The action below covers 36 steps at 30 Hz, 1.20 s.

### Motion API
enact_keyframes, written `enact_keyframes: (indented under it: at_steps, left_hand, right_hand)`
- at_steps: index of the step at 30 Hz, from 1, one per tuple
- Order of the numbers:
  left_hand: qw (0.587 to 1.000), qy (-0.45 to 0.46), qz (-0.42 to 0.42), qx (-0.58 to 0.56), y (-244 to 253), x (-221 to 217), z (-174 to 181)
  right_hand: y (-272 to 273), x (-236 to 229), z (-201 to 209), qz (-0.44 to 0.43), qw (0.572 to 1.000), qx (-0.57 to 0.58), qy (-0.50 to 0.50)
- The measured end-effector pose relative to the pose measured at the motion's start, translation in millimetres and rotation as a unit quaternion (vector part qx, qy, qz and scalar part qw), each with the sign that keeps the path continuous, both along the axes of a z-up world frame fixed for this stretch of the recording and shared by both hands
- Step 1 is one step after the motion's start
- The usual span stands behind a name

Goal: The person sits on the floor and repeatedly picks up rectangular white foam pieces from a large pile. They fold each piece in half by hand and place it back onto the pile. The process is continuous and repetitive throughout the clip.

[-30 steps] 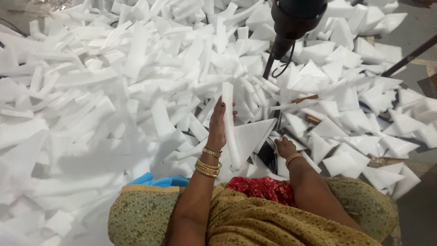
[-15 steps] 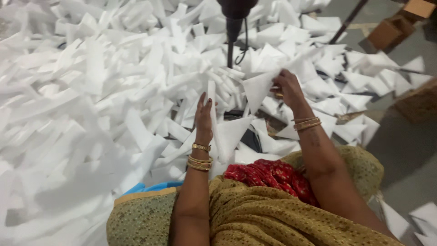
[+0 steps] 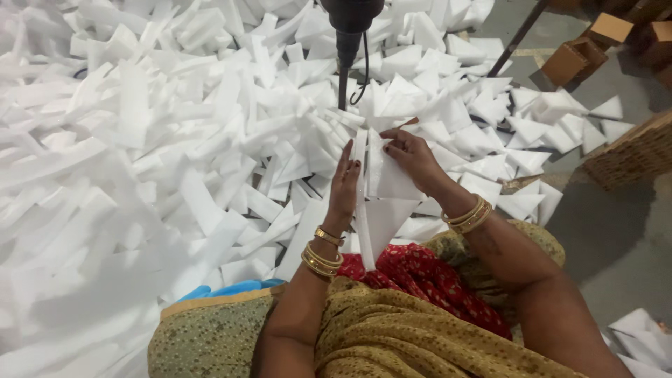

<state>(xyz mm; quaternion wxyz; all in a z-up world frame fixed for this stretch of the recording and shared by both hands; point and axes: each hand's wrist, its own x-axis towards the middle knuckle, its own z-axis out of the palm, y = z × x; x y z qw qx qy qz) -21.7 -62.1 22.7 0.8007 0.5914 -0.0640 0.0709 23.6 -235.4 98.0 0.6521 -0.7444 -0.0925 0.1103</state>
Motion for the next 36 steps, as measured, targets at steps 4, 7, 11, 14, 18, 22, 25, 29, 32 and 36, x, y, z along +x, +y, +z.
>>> enact_keyframes:
  at_steps: [4,7,11,14,18,22,25,29,32,36]
  left_hand:
    - [1.000,-0.014,0.001,0.011,-2,-1,-5]
    - [1.000,-0.016,0.009,0.023,-4,-1,-9]
    - [1.000,0.005,0.004,0.021,-4,-2,-9]
    - [1.000,0.004,-0.003,0.009,-6,-1,-11]
    - [0.992,0.035,-0.040,-0.113,-6,3,-14]
    - [0.990,0.033,-0.022,-0.133,-6,10,-14]
    - [0.983,0.061,-0.029,-0.172,-4,11,-11]
    - [0.982,0.079,-0.023,-0.167,1,17,-1]
    - [0.965,0.122,-0.045,-0.226,9,35,9]
    - [0.935,0.177,-0.098,-0.293,24,89,27]
  right_hand:
    - [1,1,-11,0.000,0.999,-0.022,-0.026]
    - [-1,3,-22,0.000,0.999,-0.023,-0.030]
    - [-1,8,-32,-0.001,0.999,-0.018,-0.032]
    - [-1,11,-33,0.006,0.999,-0.009,-0.034]
    - [3,12,-25,0.006,1.000,-0.019,-0.010]
    - [10,14,-14,0.026,0.999,-0.016,-0.025]
    - [14,17,-13,0.024,0.998,-0.044,-0.034]
    - [17,36,-21,0.031,0.998,-0.048,-0.036]
    - [21,69,-26,0.039,0.999,0.009,0.003]
    - [28,127,-16,0.044,0.993,0.086,0.061]
